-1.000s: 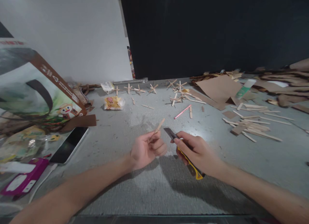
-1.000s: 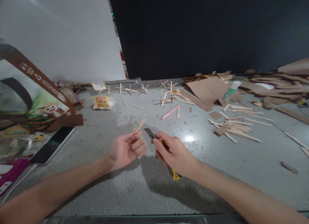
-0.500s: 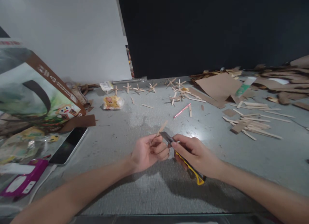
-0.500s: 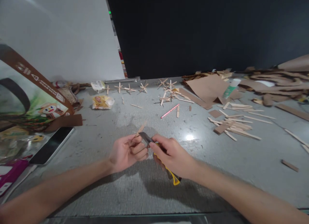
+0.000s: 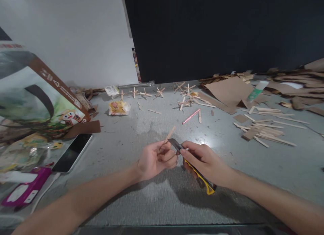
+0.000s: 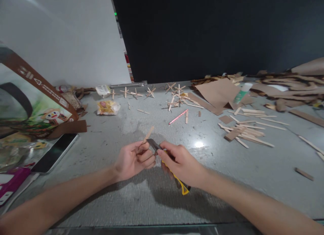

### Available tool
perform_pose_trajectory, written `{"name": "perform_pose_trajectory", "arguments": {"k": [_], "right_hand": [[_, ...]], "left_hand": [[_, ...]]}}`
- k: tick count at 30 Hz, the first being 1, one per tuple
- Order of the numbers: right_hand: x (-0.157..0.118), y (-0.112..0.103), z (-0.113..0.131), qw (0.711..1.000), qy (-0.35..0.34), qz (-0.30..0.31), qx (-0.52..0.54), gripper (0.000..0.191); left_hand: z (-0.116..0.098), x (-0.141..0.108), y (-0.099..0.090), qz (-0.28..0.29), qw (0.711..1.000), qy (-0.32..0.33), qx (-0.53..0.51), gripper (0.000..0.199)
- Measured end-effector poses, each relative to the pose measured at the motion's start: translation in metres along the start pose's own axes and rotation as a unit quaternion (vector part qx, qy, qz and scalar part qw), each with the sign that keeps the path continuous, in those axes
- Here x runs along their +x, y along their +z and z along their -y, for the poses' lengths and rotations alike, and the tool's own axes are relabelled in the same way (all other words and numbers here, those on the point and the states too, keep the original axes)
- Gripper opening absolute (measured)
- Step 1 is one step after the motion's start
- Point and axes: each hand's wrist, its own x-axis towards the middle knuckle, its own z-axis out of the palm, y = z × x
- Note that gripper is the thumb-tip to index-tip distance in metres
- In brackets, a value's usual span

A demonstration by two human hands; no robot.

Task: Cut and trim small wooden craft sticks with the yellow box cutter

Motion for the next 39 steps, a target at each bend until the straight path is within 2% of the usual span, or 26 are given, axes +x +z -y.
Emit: {"name": "perform_pose_trajectory", "arguments": {"k": [9,17,23,27,31,34,36,39], "right_hand": [[0.000,-0.002,-0.003,1.000,-0.011,-0.010,0.006,0.040],[0.003,-0.006,-0.007,0.999,-0.020,0.001,0.026,0.050],[0.007,-0.016,-0.009,0.998,-0.056,-0.018,-0.033,0.049],[0.006,-0.023,-0.002,0.990,-0.085,-0.043,-0.102,0.049],[0.006,-0.028,0.003,0.978,-0.119,-0.069,-0.157,0.046],[0.007,-0.030,0.002,0.974,-0.129,-0.067,-0.173,0.042],[0.007,-0.030,0.003,0.971,-0.131,-0.066,-0.186,0.041],[0.006,-0.030,0.003,0.963,-0.129,-0.093,-0.219,0.039]], "left_hand": [[0.001,0.002,-0.003,0.017,0.999,0.009,0.049,0.043],[-0.002,0.003,-0.006,0.029,0.989,0.031,0.138,0.045],[-0.002,0.003,-0.003,0.042,0.976,0.080,0.198,0.049],[-0.002,0.000,0.000,0.041,0.979,0.069,0.185,0.047],[-0.001,-0.002,0.000,0.075,0.984,0.053,0.155,0.046],[-0.002,-0.002,0.000,0.090,0.982,0.050,0.160,0.048],[-0.001,-0.002,0.001,0.068,0.978,0.061,0.189,0.049],[0.003,-0.004,0.004,-0.037,0.948,0.111,0.296,0.050]]}}
